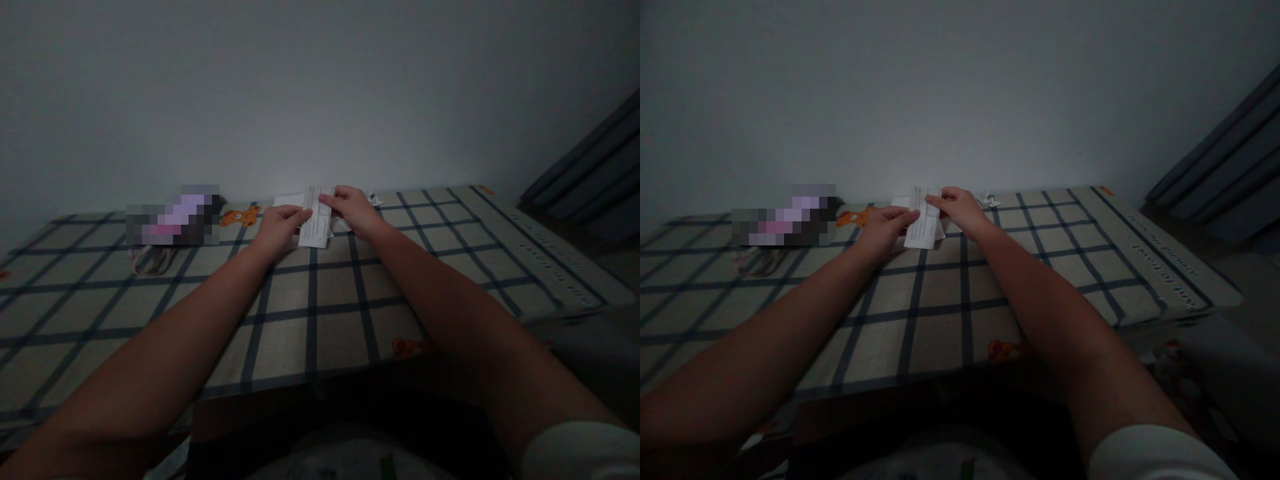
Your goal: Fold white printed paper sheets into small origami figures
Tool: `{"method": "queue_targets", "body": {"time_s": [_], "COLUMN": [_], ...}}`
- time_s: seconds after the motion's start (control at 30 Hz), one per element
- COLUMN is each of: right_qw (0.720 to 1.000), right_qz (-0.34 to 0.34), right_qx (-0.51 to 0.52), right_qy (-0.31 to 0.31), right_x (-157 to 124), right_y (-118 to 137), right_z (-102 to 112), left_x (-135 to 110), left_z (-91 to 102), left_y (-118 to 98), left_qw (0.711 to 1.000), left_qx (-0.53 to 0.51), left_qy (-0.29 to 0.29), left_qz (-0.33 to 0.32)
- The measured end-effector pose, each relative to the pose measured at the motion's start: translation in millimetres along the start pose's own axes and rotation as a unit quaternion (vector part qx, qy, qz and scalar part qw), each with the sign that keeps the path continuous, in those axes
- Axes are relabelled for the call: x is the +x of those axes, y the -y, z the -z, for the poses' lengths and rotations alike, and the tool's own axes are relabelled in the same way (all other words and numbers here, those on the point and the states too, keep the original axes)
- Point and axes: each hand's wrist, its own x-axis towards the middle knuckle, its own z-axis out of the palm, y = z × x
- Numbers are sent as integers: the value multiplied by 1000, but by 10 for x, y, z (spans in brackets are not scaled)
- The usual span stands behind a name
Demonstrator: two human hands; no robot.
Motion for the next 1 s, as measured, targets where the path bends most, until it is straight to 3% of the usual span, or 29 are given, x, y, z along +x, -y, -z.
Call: {"method": "queue_targets", "body": {"time_s": [0.2, 0.4, 0.63, 0.83, 1.0], "right_qw": [999, 997, 997, 997, 992], "right_qz": [9, 35, -30, 7, 34], "right_qx": [33, -58, 16, -79, -123], "right_qy": [19, -27, 72, 7, -8], "right_x": [36, 58, 8, -2, 31], "right_y": [-24, -58, -6, 49, 24], "right_z": [34, 79, 57, 18, 51], "left_x": [30, -18, 28, 3, -48], "left_z": [5, 8, 15, -4, -11], "left_y": [32, -25, 25, -14, -100], "left_qw": [998, 999, 999, 999, 999], "left_qx": [-62, -2, -41, -34, 49], "left_qy": [-1, 32, -17, -10, -16], "left_qz": [18, 44, -1, 14, -12]}}
